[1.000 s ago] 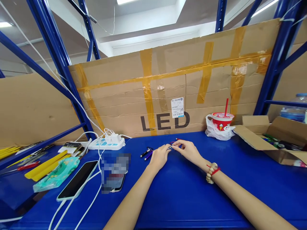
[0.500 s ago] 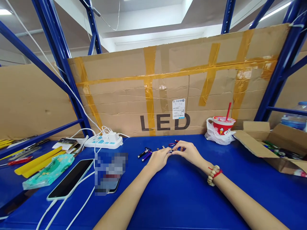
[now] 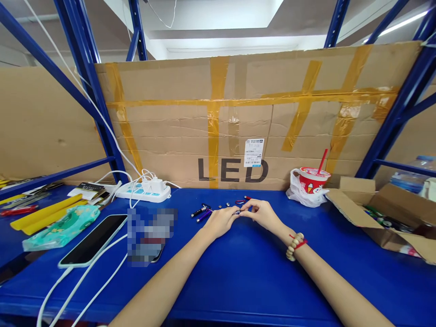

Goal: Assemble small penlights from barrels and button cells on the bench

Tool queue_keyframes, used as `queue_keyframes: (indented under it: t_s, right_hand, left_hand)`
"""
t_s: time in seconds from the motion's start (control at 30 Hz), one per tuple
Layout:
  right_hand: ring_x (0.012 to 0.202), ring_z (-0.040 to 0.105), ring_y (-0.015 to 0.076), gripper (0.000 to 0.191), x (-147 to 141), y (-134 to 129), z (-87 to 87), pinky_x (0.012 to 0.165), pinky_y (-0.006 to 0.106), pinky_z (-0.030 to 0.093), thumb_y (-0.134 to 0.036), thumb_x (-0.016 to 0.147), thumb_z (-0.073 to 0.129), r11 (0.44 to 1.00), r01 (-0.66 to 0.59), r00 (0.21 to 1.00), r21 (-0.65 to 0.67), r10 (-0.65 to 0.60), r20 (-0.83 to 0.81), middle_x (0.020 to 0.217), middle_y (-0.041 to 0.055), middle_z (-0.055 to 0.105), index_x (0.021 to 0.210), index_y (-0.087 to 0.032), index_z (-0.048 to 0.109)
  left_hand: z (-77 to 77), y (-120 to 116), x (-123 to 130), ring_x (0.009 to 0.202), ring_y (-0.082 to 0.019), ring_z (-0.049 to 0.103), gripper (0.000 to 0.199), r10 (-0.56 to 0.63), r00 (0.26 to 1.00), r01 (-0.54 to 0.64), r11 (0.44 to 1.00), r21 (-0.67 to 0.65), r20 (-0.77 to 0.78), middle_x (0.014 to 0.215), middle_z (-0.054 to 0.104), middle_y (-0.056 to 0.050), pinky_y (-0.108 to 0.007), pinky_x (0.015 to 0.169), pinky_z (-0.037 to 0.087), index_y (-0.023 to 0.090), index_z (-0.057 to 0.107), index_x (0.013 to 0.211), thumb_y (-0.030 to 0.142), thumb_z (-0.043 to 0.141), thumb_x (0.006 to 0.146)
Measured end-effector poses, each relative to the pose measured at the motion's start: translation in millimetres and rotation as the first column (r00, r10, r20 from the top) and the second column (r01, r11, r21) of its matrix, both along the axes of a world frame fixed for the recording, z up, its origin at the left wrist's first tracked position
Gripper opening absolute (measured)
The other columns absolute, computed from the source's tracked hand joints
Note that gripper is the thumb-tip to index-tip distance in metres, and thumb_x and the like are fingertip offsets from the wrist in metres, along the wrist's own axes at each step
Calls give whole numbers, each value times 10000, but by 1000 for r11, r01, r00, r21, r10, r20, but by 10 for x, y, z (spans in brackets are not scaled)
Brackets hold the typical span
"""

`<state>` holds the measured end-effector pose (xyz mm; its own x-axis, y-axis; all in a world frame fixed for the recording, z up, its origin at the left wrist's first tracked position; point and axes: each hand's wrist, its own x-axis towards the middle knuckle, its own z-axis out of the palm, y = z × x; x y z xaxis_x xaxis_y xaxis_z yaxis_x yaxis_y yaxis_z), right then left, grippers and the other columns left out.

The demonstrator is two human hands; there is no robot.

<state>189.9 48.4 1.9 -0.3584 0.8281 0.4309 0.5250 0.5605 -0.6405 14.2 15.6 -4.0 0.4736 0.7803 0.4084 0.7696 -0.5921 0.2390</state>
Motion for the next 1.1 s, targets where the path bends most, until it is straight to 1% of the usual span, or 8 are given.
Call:
queue_keyframes:
  t_s: [0.1,0.23,0.43,0.5,0.63,0.73,0.93,1.1]
  right_hand:
    - [428,466,84,297,-5,-5,-5,432,207,358,-462,636,630,1000,5,1000,-7,-5,2,592,-8,612,725,-180,651]
    - [427,466,81,290,-16,-23,9,442,209,366,-454,641,631,999,-16,1000,-31,16,19,602,-13,611,730,-178,647]
    - [413,472,84,279,-24,-43,38,443,210,366,-427,653,625,995,-37,999,-91,35,-26,546,-17,588,738,-161,638]
    - [414,472,83,283,-21,-43,40,443,211,367,-430,651,626,995,-25,999,-95,23,-24,564,-12,599,741,-162,640]
    - [436,476,79,280,-12,-39,36,458,212,378,-436,635,639,997,-5,1000,-76,3,-14,659,7,634,716,-167,646]
    - [429,467,78,283,-11,-40,31,448,209,365,-439,635,639,997,-3,1000,-79,3,-2,632,2,625,718,-169,647]
    - [425,467,79,249,-22,-36,30,444,205,357,-404,662,626,995,-33,999,-92,33,-6,571,-11,592,732,-165,641]
    - [412,461,75,252,-33,-47,47,440,208,363,-391,657,633,990,-70,996,-120,64,-57,568,-8,588,736,-151,635]
  left_hand:
    - [-10,2,-7,878,-163,593,229,8,1000,-8,1000,4,-8,983,625,-2,-230,683,447,245,502,1031,284,321,896]
    - [-14,-6,-14,883,-160,594,232,4,1000,-4,1000,11,0,1001,622,0,-236,714,449,250,498,1041,286,321,895]
    - [-19,-2,-7,898,-173,593,248,14,1000,-14,1000,15,0,1007,622,-12,-256,737,453,236,499,1036,309,305,901]
    - [-21,6,-5,911,-169,590,254,8,1000,-8,1000,11,1,1016,620,-10,-250,741,453,240,494,1051,313,302,902]
    - [-21,13,-5,914,-162,588,251,16,1000,-16,1000,3,-18,1012,623,-2,-242,744,454,238,499,1039,314,304,901]
    - [-16,5,-4,918,-166,588,248,23,999,-23,1000,12,-29,1023,620,0,-247,745,456,235,500,1036,310,305,901]
    - [-17,1,-6,912,-160,590,255,36,999,-35,999,20,-35,1025,620,0,-242,755,454,236,499,1041,317,300,903]
    - [-23,14,-10,911,-171,593,256,29,999,-28,999,26,-27,1025,621,-8,-257,748,460,233,495,1043,320,298,903]
